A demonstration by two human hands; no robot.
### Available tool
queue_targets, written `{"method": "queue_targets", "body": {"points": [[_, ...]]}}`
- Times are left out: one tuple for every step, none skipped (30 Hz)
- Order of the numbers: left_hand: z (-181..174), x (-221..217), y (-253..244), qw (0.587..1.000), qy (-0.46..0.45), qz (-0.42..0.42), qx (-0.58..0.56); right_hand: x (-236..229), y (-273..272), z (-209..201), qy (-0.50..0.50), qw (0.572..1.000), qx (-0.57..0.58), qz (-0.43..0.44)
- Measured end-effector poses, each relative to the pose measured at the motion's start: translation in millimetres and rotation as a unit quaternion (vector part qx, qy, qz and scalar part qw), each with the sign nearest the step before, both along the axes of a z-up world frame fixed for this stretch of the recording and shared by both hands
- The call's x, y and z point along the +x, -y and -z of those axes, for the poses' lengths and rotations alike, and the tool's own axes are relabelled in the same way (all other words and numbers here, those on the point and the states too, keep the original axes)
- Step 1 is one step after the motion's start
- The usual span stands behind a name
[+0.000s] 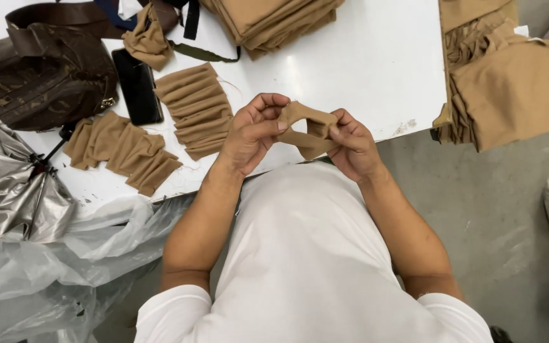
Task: Folding small rectangular tan fabric strips into loops and stacking them on a work table.
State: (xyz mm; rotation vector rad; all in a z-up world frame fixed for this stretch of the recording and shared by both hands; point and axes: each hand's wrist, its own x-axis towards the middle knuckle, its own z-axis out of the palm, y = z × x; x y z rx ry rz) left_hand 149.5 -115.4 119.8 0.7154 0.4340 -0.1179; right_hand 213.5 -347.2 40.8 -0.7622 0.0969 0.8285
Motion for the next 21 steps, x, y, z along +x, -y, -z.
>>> {"method": "queue_targets", "body": {"points": [[-0.6, 0.8, 5.9, 1.000, 0.001, 0.004, 0.001, -1.1, 2.7, -4.0, 0.001, 1.000, 0.001, 0.004], [-1.4, 1.8, 12.0, 1.000, -0.004, 0.017, 0.009, -2.1, 5.5, -8.1, 0.003, 1.000, -0.002, 0.004], [-2.0, 4.0, 17.2, 0.999, -0.008, 0.030, 0.017, -1.9, 7.5, -12.1, 0.006, 1.000, -0.004, 0.004], [-1.4, 3.4, 21.5, 0.999, -0.006, 0.034, 0.018, -5.2, 8.4, -16.3, 0.008, 1.000, -0.003, 0.008], [-1.3, 3.6, 25.6, 0.999, -0.006, 0.045, 0.022, -7.3, 8.9, -20.7, 0.038, 0.999, -0.040, -0.002], [-1.3, 4.0, 29.4, 0.998, -0.007, 0.056, 0.027, -9.3, 9.0, -25.5, 0.067, 0.995, -0.077, -0.011], [-4.7, 4.6, 32.3, 0.998, -0.004, 0.058, 0.029, -9.3, 8.8, -27.1, 0.069, 0.995, -0.075, -0.009], [-8.1, 5.4, 34.7, 0.999, 0.003, 0.032, 0.019, -9.2, 8.1, -28.9, 0.143, 0.976, -0.164, -0.022], [-11.8, 6.2, 36.2, 1.000, 0.010, 0.006, 0.011, -8.7, 6.2, -30.5, 0.215, 0.943, -0.250, -0.036], [-14.3, 8.7, 36.6, 1.000, 0.012, 0.007, 0.014, -4.0, 2.4, -37.3, 0.216, 0.944, -0.247, -0.033], [-16.5, 10.3, 37.6, 0.999, 0.021, -0.025, 0.019, -0.3, -0.6, -43.9, 0.266, 0.906, -0.329, -0.027], [-18.1, 12.3, 38.4, 0.998, 0.030, -0.056, 0.023, 3.8, -3.8, -50.1, 0.313, 0.858, -0.407, -0.021], [-14.6, 13.1, 38.5, 0.998, 0.030, -0.056, 0.025, 4.4, -2.2, -45.6, 0.312, 0.859, -0.406, -0.020], [-10.3, 14.2, 38.4, 0.997, 0.035, -0.071, 0.020, 5.3, -0.7, -40.3, 0.283, 0.863, -0.418, -0.036], [-5.2, 10.7, 40.7, 0.996, 0.034, -0.086, 0.014, 1.0, 3.5, -34.6, 0.248, 0.866, -0.431, -0.055], [-1.1, 7.1, 41.7, 0.996, 0.028, -0.085, 0.013, -0.9, 2.7, -30.5, 0.243, 0.867, -0.432, -0.057], [3.6, 6.8, 42.7, 0.994, 0.049, -0.093, -0.027, 0.5, 2.0, -26.4, 0.147, 0.933, -0.329, -0.020], [7.8, 6.3, 43.7, 0.990, 0.070, -0.101, -0.068, 1.8, 1.3, -22.8, 0.048, 0.975, -0.218, 0.019], [12.2, 6.4, 42.6, 0.990, 0.070, -0.101, -0.068, 4.9, 7.1, -22.2, 0.048, 0.975, -0.218, 0.019], [16.4, 6.4, 41.4, 0.987, 0.072, -0.106, -0.100, 7.9, 12.8, -21.8, -0.009, 0.999, -0.042, 0.029], [20.9, 5.5, 39.8, 0.982, 0.073, -0.113, -0.132, 10.5, 17.9, -21.0, -0.067, 0.988, 0.136, 0.037]]}}
